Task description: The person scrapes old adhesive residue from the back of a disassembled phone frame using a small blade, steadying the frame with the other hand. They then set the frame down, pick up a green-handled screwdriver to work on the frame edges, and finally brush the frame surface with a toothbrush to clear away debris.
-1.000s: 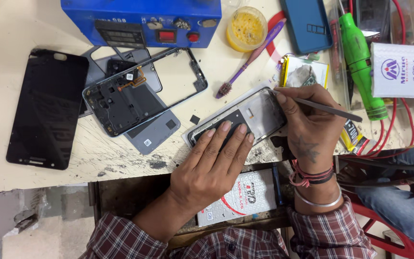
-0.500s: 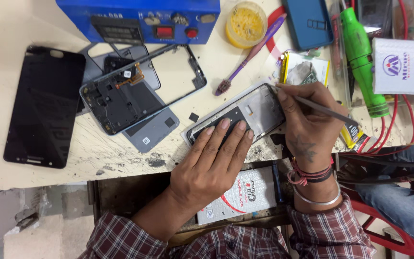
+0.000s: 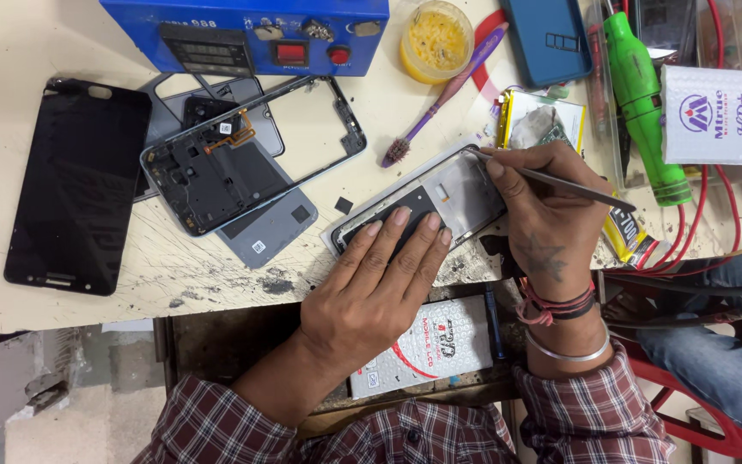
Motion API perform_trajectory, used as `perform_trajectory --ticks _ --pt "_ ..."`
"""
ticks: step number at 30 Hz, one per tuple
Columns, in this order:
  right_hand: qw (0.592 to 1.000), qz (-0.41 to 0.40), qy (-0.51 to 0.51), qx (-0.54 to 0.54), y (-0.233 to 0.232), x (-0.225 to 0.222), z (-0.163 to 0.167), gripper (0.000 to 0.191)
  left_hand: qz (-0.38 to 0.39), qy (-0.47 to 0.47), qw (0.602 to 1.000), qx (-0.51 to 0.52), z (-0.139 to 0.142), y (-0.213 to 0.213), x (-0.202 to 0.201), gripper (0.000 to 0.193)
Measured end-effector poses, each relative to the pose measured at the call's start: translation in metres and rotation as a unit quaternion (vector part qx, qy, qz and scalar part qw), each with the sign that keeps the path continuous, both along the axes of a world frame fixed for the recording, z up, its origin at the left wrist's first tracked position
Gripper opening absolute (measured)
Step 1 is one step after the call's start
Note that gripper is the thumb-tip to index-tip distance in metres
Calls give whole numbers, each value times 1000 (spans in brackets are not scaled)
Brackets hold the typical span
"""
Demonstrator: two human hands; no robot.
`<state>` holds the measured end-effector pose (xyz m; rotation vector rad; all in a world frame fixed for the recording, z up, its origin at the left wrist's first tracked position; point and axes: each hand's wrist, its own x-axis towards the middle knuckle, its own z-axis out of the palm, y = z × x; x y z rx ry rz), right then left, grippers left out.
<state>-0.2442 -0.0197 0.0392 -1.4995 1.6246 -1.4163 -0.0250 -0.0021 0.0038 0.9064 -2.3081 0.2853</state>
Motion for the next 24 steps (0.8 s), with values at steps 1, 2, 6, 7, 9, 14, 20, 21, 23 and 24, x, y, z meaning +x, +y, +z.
perform_trajectory --ticks 1,2,6,7,9,14,20,21,23,24 --pt "1000 -3 -16 -3 0 1 -1 9 -1 1 1000 1 -1 0 0 33" --pt "999 -5 -32 -6 -1 2 -1 9 -1 2 1000 0 -1 0 1 33" --pt "1000 -3 -16 -8 -1 1 -1 9 -1 4 1000 5 -3 0 0 34" --pt "1000 2 -10 -6 -1 1 0 9 0 3 1000 2 -3 0 0 34" --pt "1000 4 -3 -1 -1 1 1 9 -1 5 1000 -1 -3 0 0 33" --pt "1000 -12 14 -11 0 4 2 7 4 2 1000 -4 -2 1 0 33" --pt "1000 1 14 -1 -1 4 3 8 4 2 1000 -4 -3 1 -1 34" --pt "1000 4 -5 -1 -2 4 3 8 5 3 1000 -5 -4 0 -1 34" --pt "999 8 -42 0 -2 4 2 9 4 6 1000 -6 -4 0 -1 33" --pt "999 -2 -33 -4 -2 4 1 8 4 7 1000 -6 -4 -1 -1 33"
